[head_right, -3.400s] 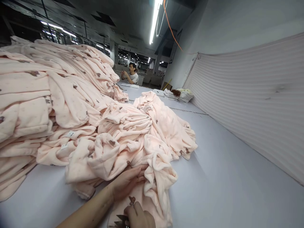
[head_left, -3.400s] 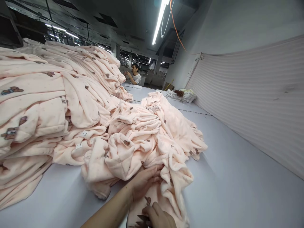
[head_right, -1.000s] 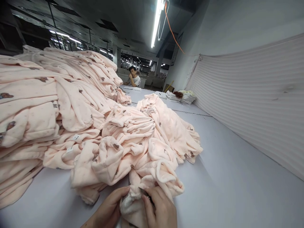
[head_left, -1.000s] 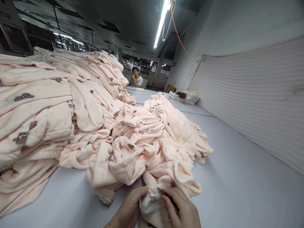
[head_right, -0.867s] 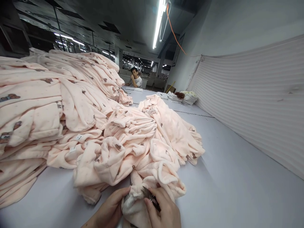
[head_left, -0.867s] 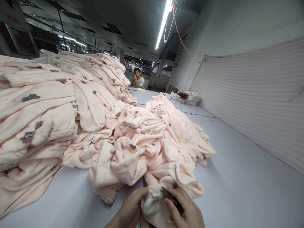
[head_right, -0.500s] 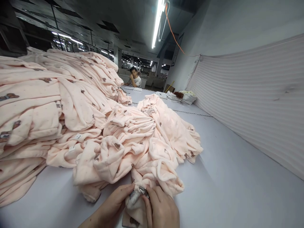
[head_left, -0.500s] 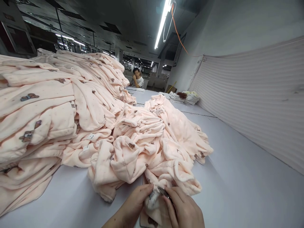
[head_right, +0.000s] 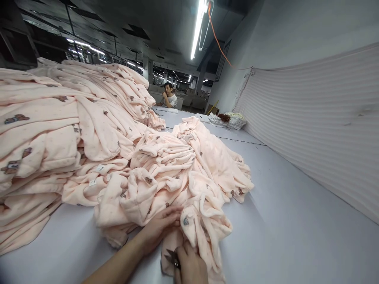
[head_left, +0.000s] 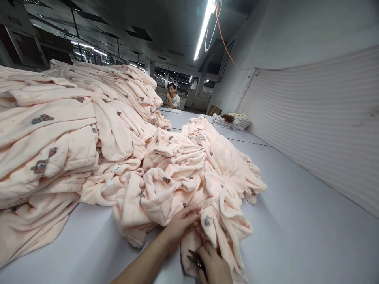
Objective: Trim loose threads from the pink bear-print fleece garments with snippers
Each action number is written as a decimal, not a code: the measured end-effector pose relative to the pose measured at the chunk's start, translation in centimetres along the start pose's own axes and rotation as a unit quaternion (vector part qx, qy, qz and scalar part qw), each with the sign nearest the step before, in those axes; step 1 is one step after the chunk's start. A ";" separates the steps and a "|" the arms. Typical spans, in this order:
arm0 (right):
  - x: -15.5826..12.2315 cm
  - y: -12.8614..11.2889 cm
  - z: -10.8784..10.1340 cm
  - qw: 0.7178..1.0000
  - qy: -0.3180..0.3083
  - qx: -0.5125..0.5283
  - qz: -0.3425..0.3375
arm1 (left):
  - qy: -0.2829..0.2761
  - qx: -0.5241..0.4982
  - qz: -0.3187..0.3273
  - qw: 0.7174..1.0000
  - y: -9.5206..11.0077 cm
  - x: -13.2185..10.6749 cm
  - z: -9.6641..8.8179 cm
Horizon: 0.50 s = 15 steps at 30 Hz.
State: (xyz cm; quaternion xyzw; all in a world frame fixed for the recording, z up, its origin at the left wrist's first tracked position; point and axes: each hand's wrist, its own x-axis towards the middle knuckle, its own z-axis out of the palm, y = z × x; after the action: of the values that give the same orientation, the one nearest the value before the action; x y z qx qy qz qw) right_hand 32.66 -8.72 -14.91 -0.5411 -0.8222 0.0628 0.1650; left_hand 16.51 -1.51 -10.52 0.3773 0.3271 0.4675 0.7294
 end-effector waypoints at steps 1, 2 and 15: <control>0.5 0.5 -0.1 0.999 0.014 0.037 0.014 | 0.036 0.019 0.007 0.999 -0.4 -1.0 -0.8; 0.9 1.0 -0.4 0.996 0.031 0.081 0.033 | 0.071 0.039 0.011 0.997 -1.0 -1.9 -1.4; 2.9 1.5 -5.7 0.974 0.095 0.201 0.051 | 0.089 0.184 0.083 0.975 -4.0 -3.8 0.5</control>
State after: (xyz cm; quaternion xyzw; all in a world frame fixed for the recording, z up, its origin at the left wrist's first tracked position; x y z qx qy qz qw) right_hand 34.84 -5.91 -9.43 -0.5417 -0.7445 0.1836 0.3442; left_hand 17.33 -6.28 -13.23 0.4880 0.4386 0.4902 0.5738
